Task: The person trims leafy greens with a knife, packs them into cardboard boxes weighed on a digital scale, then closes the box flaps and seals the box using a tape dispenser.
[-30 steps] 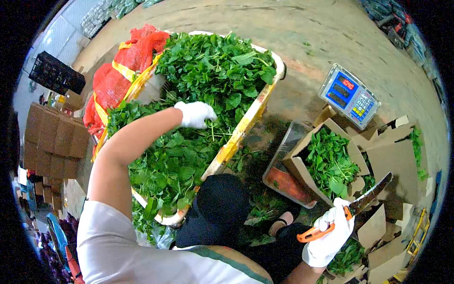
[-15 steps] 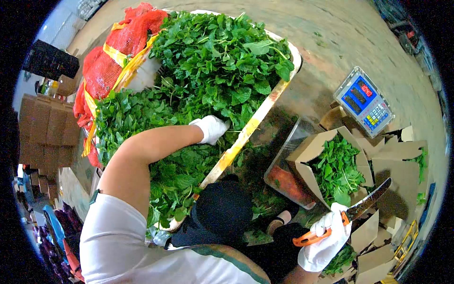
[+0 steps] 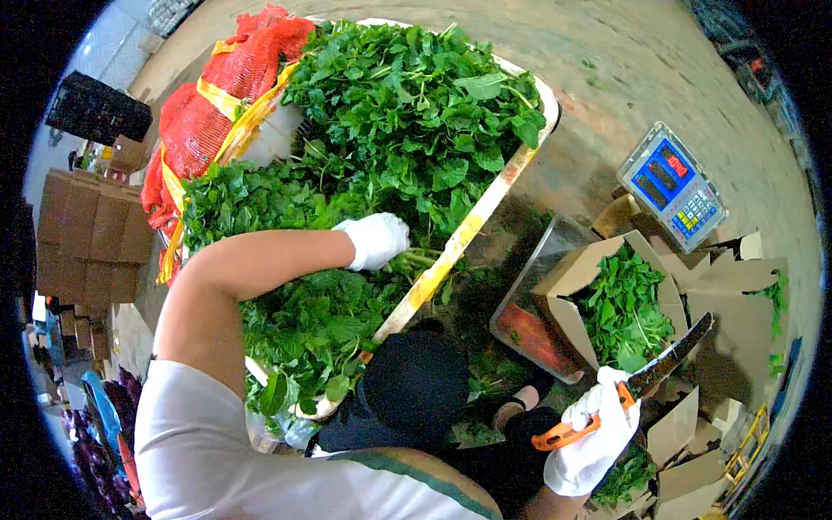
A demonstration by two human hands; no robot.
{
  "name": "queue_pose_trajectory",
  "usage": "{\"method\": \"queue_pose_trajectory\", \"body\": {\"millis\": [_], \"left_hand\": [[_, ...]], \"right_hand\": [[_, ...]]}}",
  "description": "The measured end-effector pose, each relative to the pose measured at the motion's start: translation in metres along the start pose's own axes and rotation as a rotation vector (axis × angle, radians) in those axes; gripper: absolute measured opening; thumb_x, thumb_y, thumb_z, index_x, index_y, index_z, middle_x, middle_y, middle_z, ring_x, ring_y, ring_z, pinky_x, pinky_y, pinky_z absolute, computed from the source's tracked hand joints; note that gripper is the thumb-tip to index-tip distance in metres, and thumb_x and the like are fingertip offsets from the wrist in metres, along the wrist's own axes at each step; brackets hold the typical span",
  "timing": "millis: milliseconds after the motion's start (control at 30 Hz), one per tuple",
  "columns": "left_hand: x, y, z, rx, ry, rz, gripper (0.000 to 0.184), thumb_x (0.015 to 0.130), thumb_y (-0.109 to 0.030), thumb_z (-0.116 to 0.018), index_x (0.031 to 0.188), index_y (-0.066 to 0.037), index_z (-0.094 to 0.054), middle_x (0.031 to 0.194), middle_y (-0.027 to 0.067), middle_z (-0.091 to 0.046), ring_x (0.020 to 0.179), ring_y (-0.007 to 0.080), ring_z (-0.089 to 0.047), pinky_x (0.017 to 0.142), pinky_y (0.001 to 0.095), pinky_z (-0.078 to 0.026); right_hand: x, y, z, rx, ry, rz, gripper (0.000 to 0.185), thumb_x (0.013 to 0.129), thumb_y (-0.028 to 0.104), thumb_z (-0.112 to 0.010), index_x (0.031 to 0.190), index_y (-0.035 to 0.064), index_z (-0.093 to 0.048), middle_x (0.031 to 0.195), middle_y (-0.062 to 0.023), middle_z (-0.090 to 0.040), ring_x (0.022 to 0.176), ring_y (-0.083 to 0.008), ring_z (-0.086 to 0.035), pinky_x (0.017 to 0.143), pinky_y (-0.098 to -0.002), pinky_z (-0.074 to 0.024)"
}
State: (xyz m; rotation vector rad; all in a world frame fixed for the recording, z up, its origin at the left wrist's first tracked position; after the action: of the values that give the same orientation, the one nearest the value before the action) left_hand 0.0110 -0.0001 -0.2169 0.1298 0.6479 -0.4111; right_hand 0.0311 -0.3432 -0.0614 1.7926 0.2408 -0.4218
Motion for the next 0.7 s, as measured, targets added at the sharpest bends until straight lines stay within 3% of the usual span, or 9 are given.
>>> {"method": "queue_pose_trajectory", "body": {"millis": [167,233,300,433,467,567,600,633,700], "left_hand": [[0.023,-0.007,-0.013,-0.130,0.007,0.037,0.053,0.060,-0.010,-0.065,0.109,0.003,-0.049,0.106,0.0181,-0.053,0.092,0.0303,-0.057,0.075,0.0365,-0.049],[0.025,-0.009,-0.012,-0.135,0.023,0.084,0.046,0.061,-0.010,-0.064,0.105,0.001,-0.054,0.098,0.0173,-0.058,0.089,0.0299,-0.059,0.072,0.0369,-0.049],[0.021,-0.005,-0.019,-0.225,0.286,0.167,0.034,0.062,-0.012,-0.063,0.095,-0.003,-0.061,0.086,0.0157,-0.063,0.085,0.0291,-0.060,0.071,0.0368,-0.049],[0.007,-0.013,0.001,-0.104,0.224,0.047,0.030,0.065,-0.015,-0.060,0.093,-0.007,-0.064,0.089,0.0118,-0.064,0.088,0.0281,-0.061,0.074,0.0368,-0.049],[0.004,-0.016,0.006,-0.024,0.237,-0.001,0.041,0.063,-0.018,-0.063,0.101,-0.004,-0.060,0.110,0.0156,-0.057,0.100,0.0294,-0.056,0.082,0.0382,-0.046],[0.007,-0.010,-0.016,0.086,-0.076,-0.022,0.061,0.061,-0.022,-0.067,0.114,0.001,-0.049,0.128,0.0194,-0.040,0.109,0.0310,-0.049,0.088,0.0388,-0.042],[0.007,-0.008,-0.017,-0.101,-0.020,0.080,0.078,0.059,-0.023,-0.070,0.123,0.005,-0.035,0.134,0.0218,-0.030,0.111,0.0303,-0.048,0.089,0.0371,-0.042],[0.003,-0.007,-0.018,-0.293,0.052,0.141,0.081,0.058,-0.015,-0.067,0.126,0.008,-0.029,0.130,0.0237,-0.034,0.104,0.0329,-0.051,0.082,0.0379,-0.046],[0.007,-0.013,-0.018,-0.190,0.124,0.126,0.083,0.059,-0.014,-0.066,0.127,0.010,-0.026,0.120,0.0235,-0.046,0.099,0.0314,-0.055,0.078,0.0373,-0.048]], "right_hand": [[0.000,0.003,0.003,0.034,-0.057,0.035,0.015,0.085,0.007,-0.047,0.097,-0.0009,-0.051,0.053,0.0035,-0.037,0.039,-0.0038,-0.029,0.035,-0.0186,-0.0252],[0.000,0.003,0.004,0.025,-0.070,0.038,0.015,0.085,0.007,-0.047,0.097,-0.0010,-0.051,0.053,0.0034,-0.037,0.039,-0.0039,-0.029,0.035,-0.0186,-0.0252],[0.000,0.004,0.004,0.023,-0.070,0.041,0.014,0.085,0.007,-0.047,0.097,-0.0011,-0.051,0.053,0.0033,-0.038,0.039,-0.0039,-0.030,0.035,-0.0186,-0.0252],[-0.001,0.004,-0.001,0.011,0.024,0.010,0.016,0.086,0.009,-0.047,0.099,-0.0006,-0.050,0.055,0.0026,-0.039,0.040,-0.0051,-0.032,0.037,-0.0191,-0.0267],[-0.003,0.004,-0.002,-0.030,0.028,0.001,0.018,0.086,0.010,-0.047,0.100,-0.0001,-0.049,0.057,0.0022,-0.039,0.041,-0.0057,-0.034,0.039,-0.0195,-0.0286],[0.000,0.000,0.003,-0.009,0.049,-0.023,0.018,0.086,0.011,-0.048,0.100,0.0000,-0.049,0.057,0.0022,-0.039,0.042,-0.0057,-0.034,0.039,-0.0195,-0.0280],[0.000,0.000,0.003,-0.005,0.054,-0.021,0.018,0.086,0.011,-0.048,0.100,0.0000,-0.049,0.057,0.0022,-0.039,0.042,-0.0057,-0.034,0.039,-0.0195,-0.0280],[0.000,0.001,0.002,-0.021,0.056,-0.022,0.018,0.086,0.011,-0.048,0.100,0.0001,-0.049,0.057,0.0022,-0.039,0.042,-0.0055,-0.034,0.039,-0.0194,-0.0278],[-0.002,0.006,-0.002,-0.034,0.054,-0.011,0.018,0.086,0.011,-0.048,0.099,0.0003,-0.049,0.058,0.0023,-0.039,0.042,-0.0053,-0.034,0.039,-0.0193,-0.0277]]}}
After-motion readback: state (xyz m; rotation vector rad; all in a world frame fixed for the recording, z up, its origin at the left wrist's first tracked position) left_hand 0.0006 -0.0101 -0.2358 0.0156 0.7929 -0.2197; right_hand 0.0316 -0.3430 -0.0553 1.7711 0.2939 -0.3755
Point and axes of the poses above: each hand's wrist, its own x-axis towards the middle knuckle, its own z-axis out of the back of the hand, y = z × x, the point moved 4 cm from there along x, towards the middle knuckle
